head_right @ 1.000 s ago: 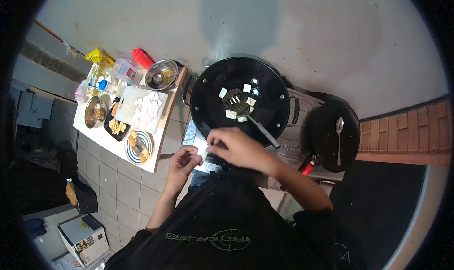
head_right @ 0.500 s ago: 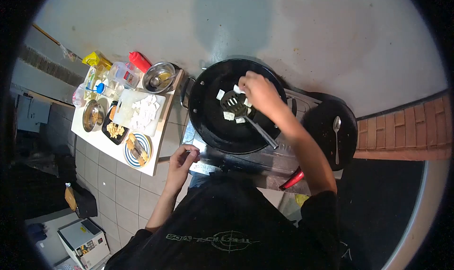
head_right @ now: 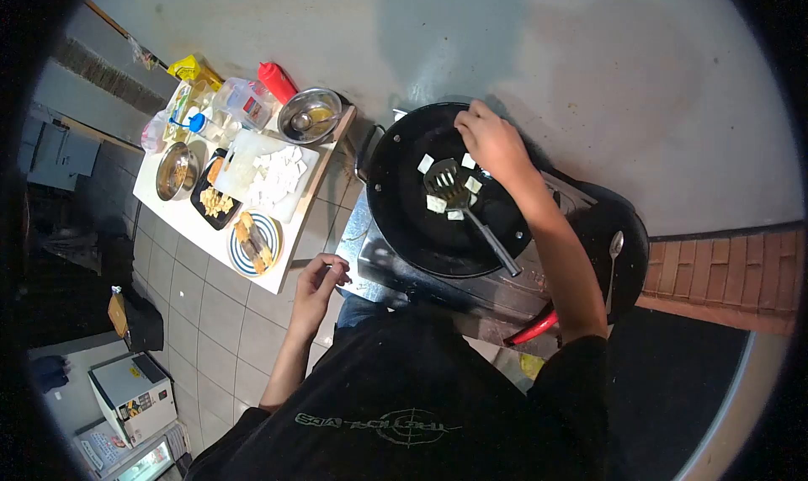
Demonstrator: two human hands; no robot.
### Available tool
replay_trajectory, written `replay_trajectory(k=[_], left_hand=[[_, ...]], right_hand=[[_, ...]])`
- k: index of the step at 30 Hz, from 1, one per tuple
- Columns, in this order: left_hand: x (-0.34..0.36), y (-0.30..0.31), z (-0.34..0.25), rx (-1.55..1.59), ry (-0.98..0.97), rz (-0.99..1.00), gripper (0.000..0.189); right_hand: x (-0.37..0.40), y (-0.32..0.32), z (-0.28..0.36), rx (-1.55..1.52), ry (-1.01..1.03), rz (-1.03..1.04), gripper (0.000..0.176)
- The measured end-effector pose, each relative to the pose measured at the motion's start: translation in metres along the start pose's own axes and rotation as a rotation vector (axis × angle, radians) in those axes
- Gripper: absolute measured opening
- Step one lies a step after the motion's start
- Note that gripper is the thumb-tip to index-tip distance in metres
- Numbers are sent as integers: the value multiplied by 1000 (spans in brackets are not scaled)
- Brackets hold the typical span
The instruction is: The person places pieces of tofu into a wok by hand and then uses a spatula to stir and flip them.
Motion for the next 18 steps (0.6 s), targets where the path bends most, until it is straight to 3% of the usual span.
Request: replay_trajectory(k=[7, 9, 13, 15, 18], left_hand=[[-35, 90, -2, -263, -97, -278, 17], [-54, 124, 4, -426, -248, -384, 19], [-94, 179, 7, -737, -257, -434, 20], [-120, 207, 27, -831, -262, -418, 35], [-149, 238, 49, -1007, -350, -431, 49]], right_hand=[[37, 63, 85, -127, -55, -45, 8], [54, 71, 117, -183, -112, -32, 7], [89, 46, 172, -304, -159, -19, 8], [101, 19, 192, -349, -142, -56, 7], [105, -13, 221, -478, -318, 28, 7]])
Point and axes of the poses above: each hand's wrist, its own x-axis away from the middle knuckle, its own y-axis out of the back of the hand, z = x × y, the point moved 3 cm from there along -x, towards the middle knuckle, and after that the axes turned 1 degree about -x, right-handed, at the moved point
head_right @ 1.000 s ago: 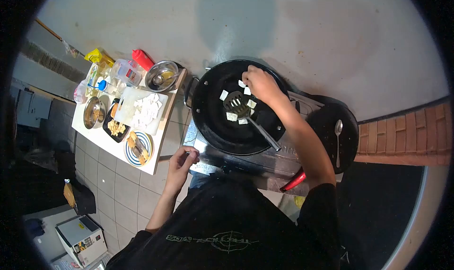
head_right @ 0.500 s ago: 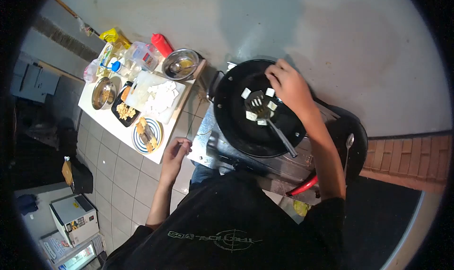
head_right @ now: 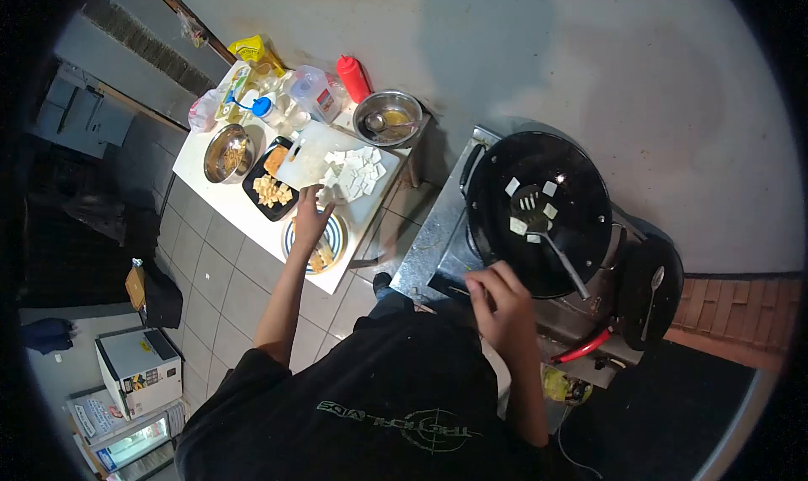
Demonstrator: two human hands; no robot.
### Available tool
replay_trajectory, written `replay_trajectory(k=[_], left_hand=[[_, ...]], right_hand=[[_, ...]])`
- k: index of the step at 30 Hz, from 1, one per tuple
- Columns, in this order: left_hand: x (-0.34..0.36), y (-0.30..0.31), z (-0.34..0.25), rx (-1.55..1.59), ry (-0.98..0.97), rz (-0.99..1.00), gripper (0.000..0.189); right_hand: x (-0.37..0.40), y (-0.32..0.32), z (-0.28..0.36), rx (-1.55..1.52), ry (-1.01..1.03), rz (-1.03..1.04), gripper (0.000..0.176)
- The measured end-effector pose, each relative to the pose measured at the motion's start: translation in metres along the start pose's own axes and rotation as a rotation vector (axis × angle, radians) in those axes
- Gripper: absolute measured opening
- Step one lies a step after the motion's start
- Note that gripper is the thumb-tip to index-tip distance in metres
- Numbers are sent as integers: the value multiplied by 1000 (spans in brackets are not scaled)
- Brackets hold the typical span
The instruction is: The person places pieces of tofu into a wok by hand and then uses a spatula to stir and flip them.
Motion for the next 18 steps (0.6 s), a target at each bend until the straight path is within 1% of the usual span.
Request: replay_trajectory(k=[1, 4, 7, 9, 10, 12, 13, 15, 16, 18], left_hand=[[-7, -2, 4, -13, -48, -39, 50], [-23, -8, 19, -51, -70, -10, 51], [-36, -14, 25, -98, -60, 61, 48], [-41, -16, 27, -104, -44, 77, 42], [-42, -16, 28, -98, -46, 84, 42], [-47, -19, 34, -32, -51, 94, 34], [-50, -22, 38, -27, -55, 100, 34], [-56, -26, 43, 16, -119, 79, 28], [-57, -28, 45, 20, -122, 83, 28], [-64, -28, 48, 125, -85, 128, 24]], right_hand=[[2, -13, 2, -38, -46, 25, 7], [4, -46, 14, -104, -58, -20, 6], [1, -64, 29, -73, -102, 22, 6], [1, -76, 32, -9, -94, 36, 5], [1, -80, 32, 44, -74, 27, 5], [2, -90, 34, 26, -93, 4, 5], [4, -94, 35, 4, -104, -17, 5], [7, -104, 36, -7, -114, -29, 5], [9, -109, 37, -23, -116, -40, 6], [11, -118, 39, -20, -93, -73, 6]])
Point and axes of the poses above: each hand's wrist, its own x-axis away from the middle knuckle, its own y-axis out of the back of the hand, z = x × y, the point moved 3 cm from there along -x, towards the middle knuckle, and after that the axes turned 1 degree about -x, right-handed, at the moved point
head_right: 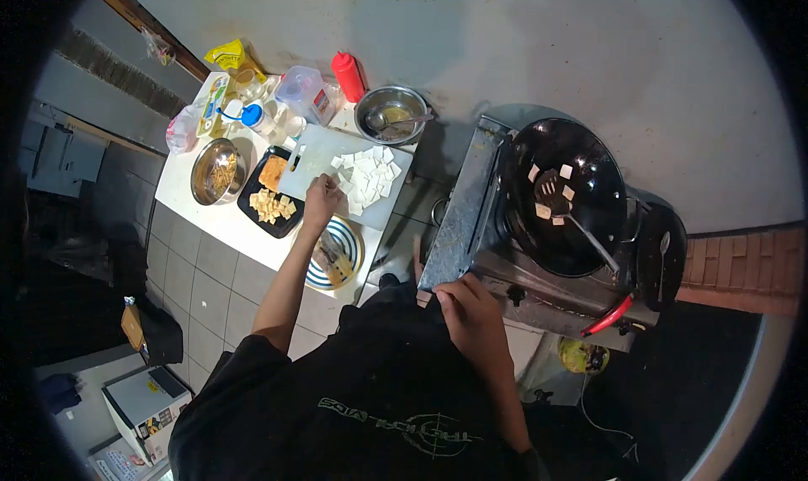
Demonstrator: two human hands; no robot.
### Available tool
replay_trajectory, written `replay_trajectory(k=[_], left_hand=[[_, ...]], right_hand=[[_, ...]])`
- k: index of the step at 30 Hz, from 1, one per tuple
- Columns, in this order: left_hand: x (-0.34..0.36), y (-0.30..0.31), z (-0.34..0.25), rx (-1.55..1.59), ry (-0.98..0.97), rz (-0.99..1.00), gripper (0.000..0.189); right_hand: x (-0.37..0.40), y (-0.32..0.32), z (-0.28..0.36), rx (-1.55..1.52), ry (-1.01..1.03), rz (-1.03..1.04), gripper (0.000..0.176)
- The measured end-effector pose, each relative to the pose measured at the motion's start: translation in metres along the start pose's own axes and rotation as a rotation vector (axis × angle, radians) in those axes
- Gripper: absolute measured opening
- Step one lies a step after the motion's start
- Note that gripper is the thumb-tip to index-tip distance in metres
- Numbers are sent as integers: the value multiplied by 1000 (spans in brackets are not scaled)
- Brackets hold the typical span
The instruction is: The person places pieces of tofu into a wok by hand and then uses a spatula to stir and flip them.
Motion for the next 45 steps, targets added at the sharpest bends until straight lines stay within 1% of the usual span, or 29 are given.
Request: replay_trajectory(k=[2, 4, 9, 11, 12, 13, 15, 17, 18, 19, 20, 22, 23, 25, 26, 27, 29, 30, 31, 33, 35, 36, 37, 38, 39, 41, 44, 45], left_hand=[[-5, 2, 0, 50, 17, 28, 24], [-8, 4, -1, 91, 52, 61, 22], [-14, 12, 3, 218, 116, 91, 20], [-16, 16, 9, 359, 185, 100, 20], [-16, 14, 14, 539, 242, 155, 18], [-11, 22, -2, 836, 394, 225, 17], [-2, 44, -40, 1113, 497, 316, 18], [11, 50, -71, 1207, 470, 340, 17], [22, 66, -115, 1259, 474, 351, 14], [31, 63, -121, 1266, 439, 382, 11], [40, 63, -135, 1276, 420, 411, 11], [60, 66, -177, 1295, 410, 457, 11], [68, 59, -184, 1320, 346, 536, 13], [86, 47, -213, 1346, 364, 540, 15], [93, 41, -219, 1309, 345, 563, 17], [100, 35, -226, 1297, 351, 567, 16], [110, 29, -240, 1293, 399, 581, 14], [115, 23, -244, 1291, 391, 590, 14], [119, 16, -245, 1303, 425, 557, 14], [125, 8, -249, 1310, 461, 524, 13], [129, 2, -255, 1283, 492, 520, 12], [131, 0, -261, 1262, 492, 515, 12], [133, -3, -264, 1253, 489, 523, 12], [136, -7, -265, 1223, 489, 526, 12], [138, -10, -267, 1196, 487, 527, 13], [142, -16, -274, 1190, 471, 521, 14], [149, -29, -277, 1151, 447, 501, 16], [152, -33, -281, 1149, 450, 500, 16]], right_hand=[[1, -4, 5, 4, 29, -35, 7], [2, -6, 7, -4, -60, 31, 6], [-1, -7, 10, 9, -77, 37, 7], [-2, -8, 10, 12, -72, 30, 8], [-2, -9, 9, 1, -84, 39, 8], [-3, -10, 9, -10, -96, 48, 8], [-6, -12, 6, -29, -86, 52, 9], [-10, -16, 0, -51, -75, 52, 10], [-14, -20, -4, -140, -98, 32, 12], [-17, -23, -5, -229, -122, 9, 16], [-22, -24, -4, -229, -127, -2, 16], [-30, -30, -4, -523, -313, 10, 22], [-32, -32, -9, -520, -321, -4, 22], [-35, -37, -26, -661, -292, 16, 22], [-35, -33, -31, -665, -328, -2, 18], [-33, -26, -37, -659, -329, -16, 18], [-28, -11, -46, -569, -298, 40, 13], [-25, 0, -48, -562, -298, 38, 11], [-23, 11, -52, -565, -294, 29, 11], [-17, 41, -63, -432, -231, -59, 9], [-19, 87, -71, -258, -94, -184, 6], [-22, 114, -78, -304, -222, -185, 5], [-28, 139, -86, -173, -66, -238, 5], [-36, 162, -95, 46, 44, -306, 5], [-44, 181, -107, 114, 54, -328, 5], [-63, 206, -131, 205, -21, -311, 4], [-88, 219, -167, 269, -16, -258, 5], [-96, 217, -174, 287, -27, -191, 6]])
Point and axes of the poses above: each hand's wrist, its own x-axis away from the middle knuckle, its own y-axis out of the back of the hand, z = x × y, the point moved 3 cm from there along -x, towards the middle knuckle, and after that the axes turned 1 degree about -x, right-handed, at the moved point
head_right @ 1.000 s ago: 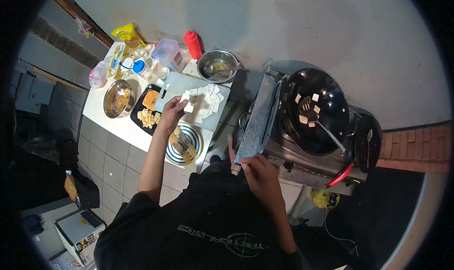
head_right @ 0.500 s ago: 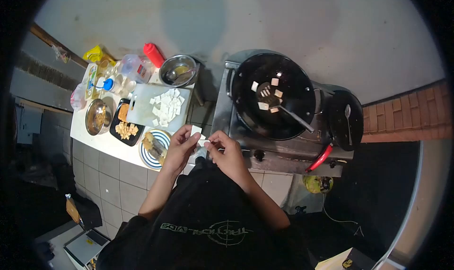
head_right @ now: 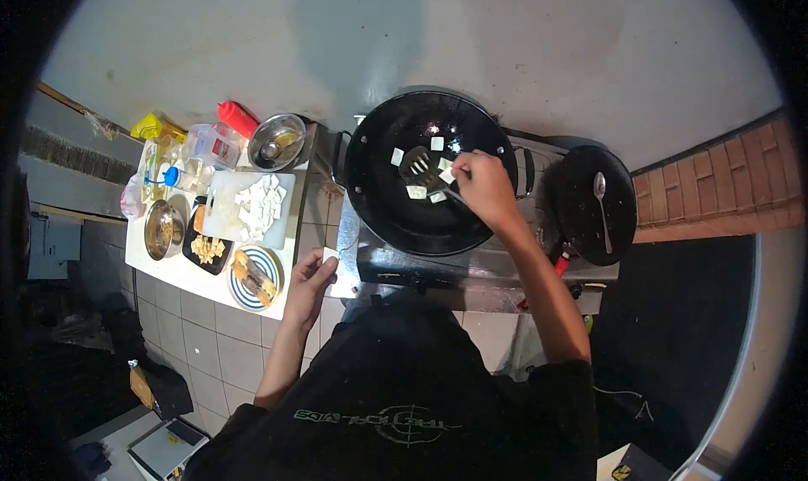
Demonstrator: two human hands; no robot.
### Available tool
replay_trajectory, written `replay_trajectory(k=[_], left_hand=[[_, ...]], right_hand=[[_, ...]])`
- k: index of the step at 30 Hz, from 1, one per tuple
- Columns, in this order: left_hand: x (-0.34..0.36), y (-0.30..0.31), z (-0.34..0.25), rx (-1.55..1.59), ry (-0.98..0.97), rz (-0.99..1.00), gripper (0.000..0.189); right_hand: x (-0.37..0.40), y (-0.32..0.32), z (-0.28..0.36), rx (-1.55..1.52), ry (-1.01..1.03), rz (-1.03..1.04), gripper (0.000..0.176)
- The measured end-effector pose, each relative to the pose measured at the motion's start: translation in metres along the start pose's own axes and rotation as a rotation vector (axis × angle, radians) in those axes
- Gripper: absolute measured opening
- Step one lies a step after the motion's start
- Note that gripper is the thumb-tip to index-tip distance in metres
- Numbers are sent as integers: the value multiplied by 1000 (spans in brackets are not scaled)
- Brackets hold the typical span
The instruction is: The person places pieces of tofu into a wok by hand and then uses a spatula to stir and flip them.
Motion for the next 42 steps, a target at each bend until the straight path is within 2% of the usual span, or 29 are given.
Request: replay_trajectory(k=[2, 4, 10, 12, 16, 18, 22, 24, 26, 28, 30, 32, 33, 40, 42], left_hand=[[2, -11, 6, -29, -21, -58, 17], [4, -18, 14, -47, -23, -100, 17], [19, -30, 38, 51, -54, -106, 11], [23, -30, 40, 60, -50, -118, 10], [26, -35, 35, 56, -21, -125, 9], [25, -36, 34, 45, -19, -136, 10], [25, -41, 29, 19, -45, -151, 10], [26, -45, 24, -6, -58, -140, 11], [27, -51, 18, -31, -76, -128, 11], [26, -61, 12, -38, -88, -92, 11], [23, -72, 9, -28, -100, -74, 11], [21, -81, 8, -20, -108, -57, 11], [19, -84, 8, -26, -103, -53, 10], [12, -92, 12, -69, -85, -8, 9], [10, -91, 12, -72, -101, -18, 9]], right_hand=[[-13, -10, -10, 15, 2, 74, 7], [-27, -20, -24, 79, -106, 196, 9], [-37, -13, -37, 170, -77, 214, 8], [-40, -10, -42, 280, -158, 297, 13], [-47, -23, -69, 380, -138, 319, 18], [-50, -29, -72, 275, -134, 482, 21], [-33, -1, -30, 495, -119, 333, 17], [-17, 24, 7, 301, 69, 190, 16], [10, 33, 31, 79, 187, 170, 17], [49, 32, 71, -218, 82, 406, 20], [87, 9, 85, -347, 137, 427, 19], [106, -8, 88, -463, 5, 520, 20], [111, -13, 85, -514, -2, 474, 18], [116, -18, 71, -564, -147, 418, 11], [108, -5, 70, -444, -143, 364, 8]])
Point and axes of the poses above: each hand's wrist, its own x-axis away from the middle knuckle, its own y-axis out of the back of the hand, z = x × y, the point moved 3 cm from there along -x, towards the middle knuckle, and after that the axes turned 1 degree about -x, right-handed, at the moved point
